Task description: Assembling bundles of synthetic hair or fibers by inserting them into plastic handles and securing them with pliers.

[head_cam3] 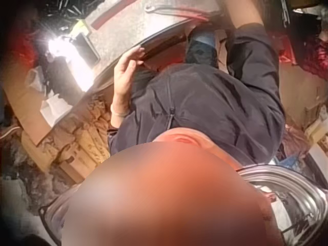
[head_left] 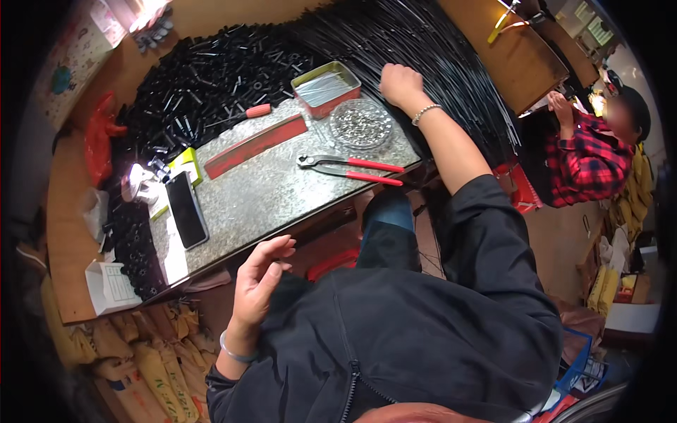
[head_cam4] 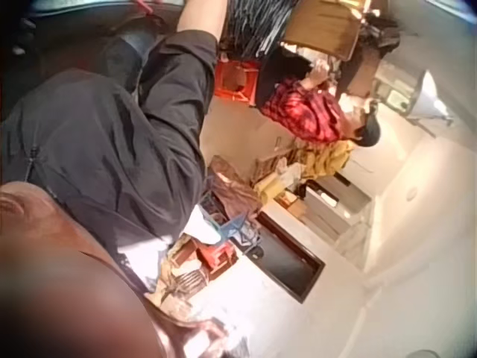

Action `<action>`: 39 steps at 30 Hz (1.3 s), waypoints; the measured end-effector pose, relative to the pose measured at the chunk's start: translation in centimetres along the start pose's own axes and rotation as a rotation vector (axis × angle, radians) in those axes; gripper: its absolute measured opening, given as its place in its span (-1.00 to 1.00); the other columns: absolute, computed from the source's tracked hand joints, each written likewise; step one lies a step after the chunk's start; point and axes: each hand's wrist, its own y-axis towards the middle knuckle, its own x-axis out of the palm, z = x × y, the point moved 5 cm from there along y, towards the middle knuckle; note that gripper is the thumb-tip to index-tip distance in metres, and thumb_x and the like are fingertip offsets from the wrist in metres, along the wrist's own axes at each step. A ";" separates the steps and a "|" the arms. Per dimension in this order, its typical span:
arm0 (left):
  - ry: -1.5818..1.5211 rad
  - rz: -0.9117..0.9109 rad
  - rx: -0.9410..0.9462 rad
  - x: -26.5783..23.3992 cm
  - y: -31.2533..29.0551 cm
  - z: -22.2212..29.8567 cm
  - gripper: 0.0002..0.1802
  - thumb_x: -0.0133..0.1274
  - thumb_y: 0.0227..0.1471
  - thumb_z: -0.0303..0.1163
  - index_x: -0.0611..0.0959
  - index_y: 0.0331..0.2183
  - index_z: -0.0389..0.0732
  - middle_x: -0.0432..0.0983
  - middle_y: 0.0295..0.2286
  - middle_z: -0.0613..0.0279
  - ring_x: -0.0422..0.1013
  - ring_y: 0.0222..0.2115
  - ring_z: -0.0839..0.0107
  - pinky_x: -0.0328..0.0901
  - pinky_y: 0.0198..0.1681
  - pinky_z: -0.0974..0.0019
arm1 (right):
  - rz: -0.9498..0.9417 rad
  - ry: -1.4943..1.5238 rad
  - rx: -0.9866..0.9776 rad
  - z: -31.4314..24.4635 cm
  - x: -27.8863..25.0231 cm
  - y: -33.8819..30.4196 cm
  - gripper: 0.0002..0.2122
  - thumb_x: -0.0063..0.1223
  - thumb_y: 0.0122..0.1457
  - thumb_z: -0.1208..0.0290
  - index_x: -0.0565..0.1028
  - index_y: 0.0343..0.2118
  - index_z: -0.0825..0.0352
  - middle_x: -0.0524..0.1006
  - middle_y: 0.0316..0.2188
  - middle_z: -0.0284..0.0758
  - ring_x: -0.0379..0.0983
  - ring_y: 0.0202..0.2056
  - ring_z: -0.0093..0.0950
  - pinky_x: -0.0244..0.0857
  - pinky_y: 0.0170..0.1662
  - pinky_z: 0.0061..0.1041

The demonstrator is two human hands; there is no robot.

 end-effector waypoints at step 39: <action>0.343 -0.072 0.221 3.0 5.2 2.0 -0.43 0.10 -0.07 -0.33 0.35 -0.01 -0.30 0.32 -0.09 0.12 0.27 -0.09 0.38 0.18 -0.06 0.35 | -0.357 1.587 -0.026 1.7 -15.5 -9.8 -0.72 -0.20 0.25 0.26 0.28 -0.11 0.36 0.21 -0.66 -0.53 0.00 -0.77 -0.82 -0.10 -0.77 -0.83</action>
